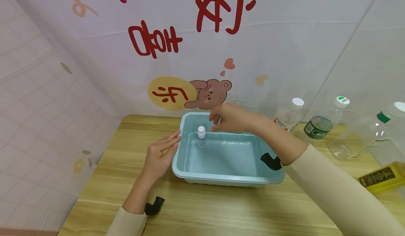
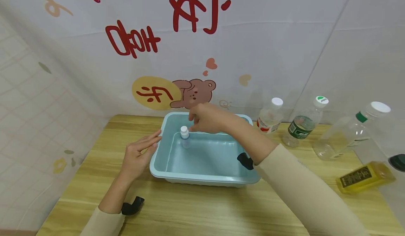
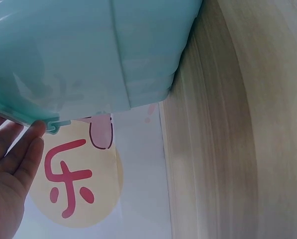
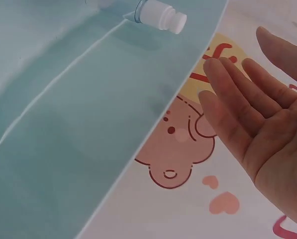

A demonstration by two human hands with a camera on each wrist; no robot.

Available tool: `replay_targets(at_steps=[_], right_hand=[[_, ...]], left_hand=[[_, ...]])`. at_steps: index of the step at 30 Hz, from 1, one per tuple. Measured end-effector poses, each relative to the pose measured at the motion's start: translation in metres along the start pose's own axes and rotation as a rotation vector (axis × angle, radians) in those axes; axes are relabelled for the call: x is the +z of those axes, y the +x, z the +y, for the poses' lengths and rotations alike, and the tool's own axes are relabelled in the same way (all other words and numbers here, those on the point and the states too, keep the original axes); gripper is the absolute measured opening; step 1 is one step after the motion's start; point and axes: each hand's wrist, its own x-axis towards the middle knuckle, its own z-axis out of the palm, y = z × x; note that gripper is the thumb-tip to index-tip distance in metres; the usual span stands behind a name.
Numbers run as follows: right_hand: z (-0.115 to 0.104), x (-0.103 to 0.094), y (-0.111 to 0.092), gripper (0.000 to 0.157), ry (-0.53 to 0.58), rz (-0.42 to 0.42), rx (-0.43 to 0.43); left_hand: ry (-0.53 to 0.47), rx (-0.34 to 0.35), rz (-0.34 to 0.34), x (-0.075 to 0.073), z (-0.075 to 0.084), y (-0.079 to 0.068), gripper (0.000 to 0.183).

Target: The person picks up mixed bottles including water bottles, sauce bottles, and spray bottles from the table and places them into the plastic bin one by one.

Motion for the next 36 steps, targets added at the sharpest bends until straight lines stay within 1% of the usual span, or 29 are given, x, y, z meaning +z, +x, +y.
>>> replay_targets(at_steps=[4, 7, 13, 20, 23, 26, 28, 31, 33, 36], right_hand=[[0.002, -0.004, -0.015, 0.031, 0.015, 0.039, -0.032], [0.004, -0.006, -0.027, 0.031, 0.024, 0.088, -0.067], [0.009, -0.01, -0.047, 0.034, 0.075, 0.209, -0.09], [0.021, -0.009, -0.068, 0.035, 0.067, 0.367, -0.128], [0.027, -0.008, -0.076, 0.038, 0.057, 0.442, -0.13], [0.032, -0.008, -0.084, 0.039, 0.022, 0.53, -0.145], [0.035, -0.009, -0.09, 0.039, -0.004, 0.588, -0.168], [0.039, -0.013, -0.098, 0.041, -0.049, 0.678, -0.227], [0.042, -0.016, -0.103, 0.043, -0.068, 0.724, -0.255], [0.047, -0.019, -0.112, 0.046, -0.071, 0.768, -0.253]], left_hand=[[0.001, 0.002, 0.0, 0.0, 0.0, 0.0, 0.025], [0.002, 0.002, 0.001, 0.0, -0.001, 0.0, 0.025], [0.004, 0.004, 0.002, -0.001, 0.0, 0.0, 0.025], [-0.006, 0.023, 0.002, 0.001, -0.001, -0.001, 0.024], [-0.002, 0.028, 0.006, 0.001, -0.001, -0.001, 0.024], [0.005, 0.024, 0.007, 0.002, 0.0, -0.002, 0.024], [0.01, 0.019, 0.006, 0.002, 0.0, -0.002, 0.024], [0.006, 0.018, 0.007, 0.002, 0.0, -0.001, 0.024], [0.008, 0.022, 0.009, 0.002, 0.0, -0.001, 0.024], [0.011, 0.021, 0.008, 0.002, 0.0, -0.002, 0.024]])
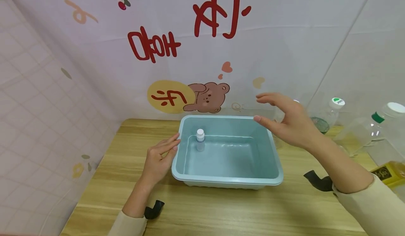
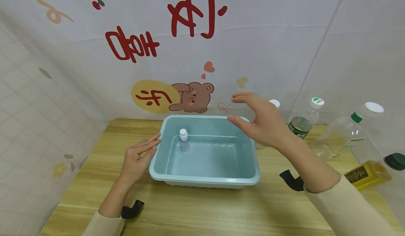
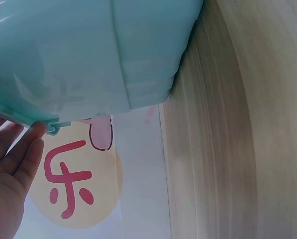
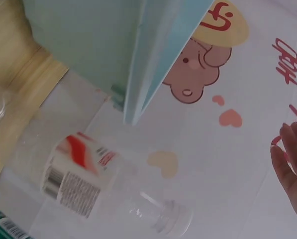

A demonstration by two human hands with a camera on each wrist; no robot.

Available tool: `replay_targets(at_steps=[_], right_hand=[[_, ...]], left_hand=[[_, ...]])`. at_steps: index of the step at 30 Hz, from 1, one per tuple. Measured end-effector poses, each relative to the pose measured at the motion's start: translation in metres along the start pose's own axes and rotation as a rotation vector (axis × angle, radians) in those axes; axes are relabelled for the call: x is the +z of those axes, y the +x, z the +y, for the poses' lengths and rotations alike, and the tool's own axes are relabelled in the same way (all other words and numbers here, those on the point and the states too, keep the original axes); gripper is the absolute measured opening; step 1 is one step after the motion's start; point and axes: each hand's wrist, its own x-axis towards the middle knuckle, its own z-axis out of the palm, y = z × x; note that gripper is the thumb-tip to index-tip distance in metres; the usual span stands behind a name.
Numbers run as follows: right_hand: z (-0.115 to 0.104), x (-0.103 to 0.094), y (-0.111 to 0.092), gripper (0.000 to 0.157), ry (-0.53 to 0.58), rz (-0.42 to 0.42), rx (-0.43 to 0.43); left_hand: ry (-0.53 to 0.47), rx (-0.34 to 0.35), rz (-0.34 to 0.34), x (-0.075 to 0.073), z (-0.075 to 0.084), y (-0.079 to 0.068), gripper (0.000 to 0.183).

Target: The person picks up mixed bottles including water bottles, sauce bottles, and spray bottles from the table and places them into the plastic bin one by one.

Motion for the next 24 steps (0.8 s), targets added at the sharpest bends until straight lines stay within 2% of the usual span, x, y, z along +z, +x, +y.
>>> replay_targets(at_steps=[13, 19, 24], right_hand=[[0.033, -0.019, -0.025, 0.08, -0.005, 0.055, 0.16], [0.051, -0.021, -0.029, 0.083, 0.007, 0.07, 0.234], [0.065, -0.023, -0.036, 0.085, 0.008, 0.042, 0.351]], left_hand=[[0.022, -0.03, -0.005, -0.001, 0.002, -0.001, 0.025], [0.021, -0.035, -0.007, -0.002, 0.002, 0.0, 0.025], [0.003, -0.013, -0.01, -0.001, 0.001, 0.0, 0.024]])
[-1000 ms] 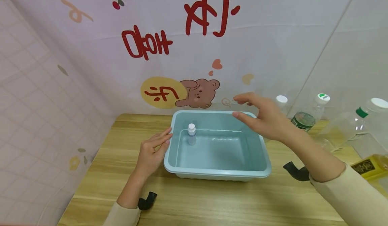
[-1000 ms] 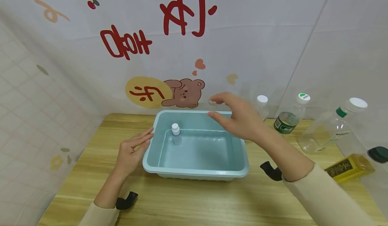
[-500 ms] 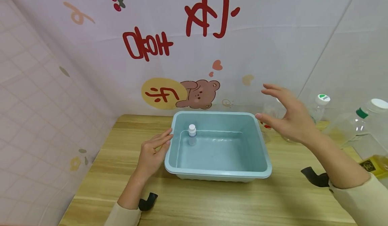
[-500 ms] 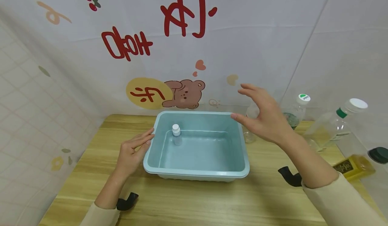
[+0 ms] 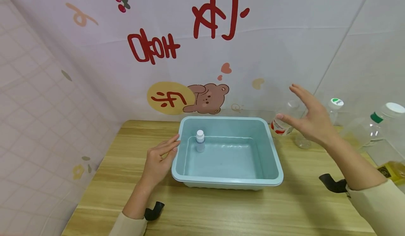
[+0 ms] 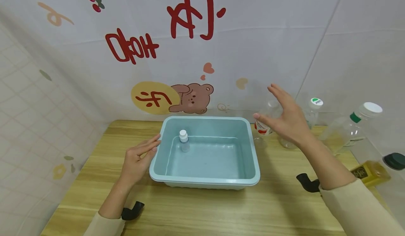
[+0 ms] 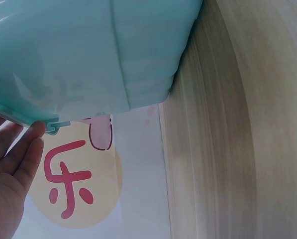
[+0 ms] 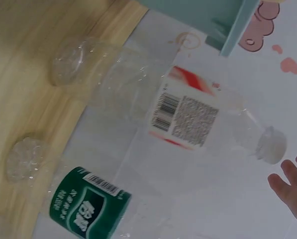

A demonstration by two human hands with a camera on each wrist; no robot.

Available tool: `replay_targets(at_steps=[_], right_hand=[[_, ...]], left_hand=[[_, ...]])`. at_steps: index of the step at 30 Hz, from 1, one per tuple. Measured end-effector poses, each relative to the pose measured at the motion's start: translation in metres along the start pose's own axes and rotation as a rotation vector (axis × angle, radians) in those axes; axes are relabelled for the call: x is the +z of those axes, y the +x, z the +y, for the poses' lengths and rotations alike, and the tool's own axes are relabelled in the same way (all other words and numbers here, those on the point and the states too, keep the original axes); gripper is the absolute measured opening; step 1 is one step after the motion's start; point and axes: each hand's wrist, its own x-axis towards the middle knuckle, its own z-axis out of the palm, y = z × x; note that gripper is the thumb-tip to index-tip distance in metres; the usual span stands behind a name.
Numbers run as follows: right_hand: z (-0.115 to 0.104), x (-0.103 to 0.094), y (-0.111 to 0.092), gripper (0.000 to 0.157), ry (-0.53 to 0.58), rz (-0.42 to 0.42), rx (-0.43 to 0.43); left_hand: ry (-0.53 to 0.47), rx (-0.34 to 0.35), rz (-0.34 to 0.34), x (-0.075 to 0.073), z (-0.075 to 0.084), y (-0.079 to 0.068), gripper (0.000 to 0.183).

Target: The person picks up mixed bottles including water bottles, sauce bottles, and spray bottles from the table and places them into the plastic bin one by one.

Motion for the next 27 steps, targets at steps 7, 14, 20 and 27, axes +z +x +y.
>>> replay_targets(at_steps=[7, 14, 20, 27], right_hand=[[0.016, 0.001, -0.002, 0.086, 0.032, -0.057, 0.147], [0.028, 0.001, -0.002, 0.082, 0.069, -0.107, 0.247], [0.037, 0.001, -0.003, 0.076, 0.091, -0.117, 0.312], [0.048, 0.0, -0.005, 0.071, 0.099, -0.125, 0.361]], left_hand=[[-0.001, -0.016, -0.006, 0.0, 0.0, -0.001, 0.025], [0.01, -0.025, -0.01, -0.006, 0.033, 0.007, 0.023], [-0.005, -0.02, -0.003, -0.003, 0.018, 0.004, 0.024], [-0.016, -0.012, 0.0, 0.001, -0.002, 0.0, 0.025]])
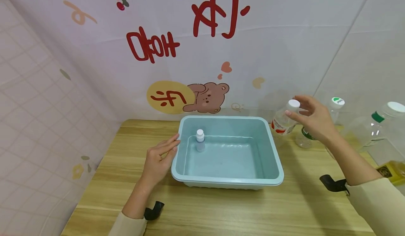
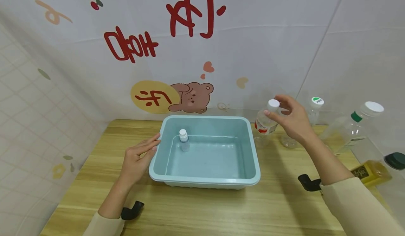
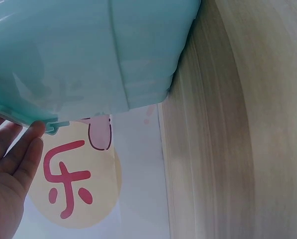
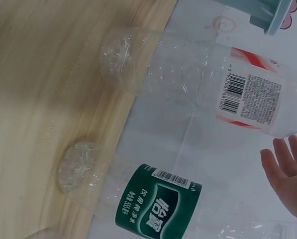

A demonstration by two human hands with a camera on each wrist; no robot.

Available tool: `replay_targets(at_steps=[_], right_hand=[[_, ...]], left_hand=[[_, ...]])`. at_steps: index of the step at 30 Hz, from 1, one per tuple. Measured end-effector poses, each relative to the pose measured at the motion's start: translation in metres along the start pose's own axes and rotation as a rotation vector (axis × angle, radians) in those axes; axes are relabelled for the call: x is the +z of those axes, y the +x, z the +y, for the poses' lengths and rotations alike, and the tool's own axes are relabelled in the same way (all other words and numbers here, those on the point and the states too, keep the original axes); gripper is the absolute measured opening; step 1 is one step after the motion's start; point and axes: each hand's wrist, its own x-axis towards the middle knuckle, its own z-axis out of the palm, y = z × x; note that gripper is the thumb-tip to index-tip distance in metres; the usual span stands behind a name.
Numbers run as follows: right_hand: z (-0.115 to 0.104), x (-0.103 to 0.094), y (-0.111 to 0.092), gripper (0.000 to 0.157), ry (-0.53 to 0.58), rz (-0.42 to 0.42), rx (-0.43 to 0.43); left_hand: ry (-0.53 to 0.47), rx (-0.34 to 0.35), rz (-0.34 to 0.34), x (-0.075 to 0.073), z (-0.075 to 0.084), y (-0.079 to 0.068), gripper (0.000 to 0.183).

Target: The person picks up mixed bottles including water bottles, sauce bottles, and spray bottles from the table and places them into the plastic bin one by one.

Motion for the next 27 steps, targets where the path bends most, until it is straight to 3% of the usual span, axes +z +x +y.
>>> replay_targets(at_steps=[19, 27], right_hand=[[0.004, 0.006, -0.001, 0.053, 0.019, 0.026, 0.013], [0.007, 0.003, 0.001, 0.044, 0.048, 0.044, -0.016]], left_hand=[[0.015, 0.003, 0.0, 0.0, 0.0, 0.0, 0.025], [0.027, -0.012, -0.001, -0.004, 0.026, 0.004, 0.023]])
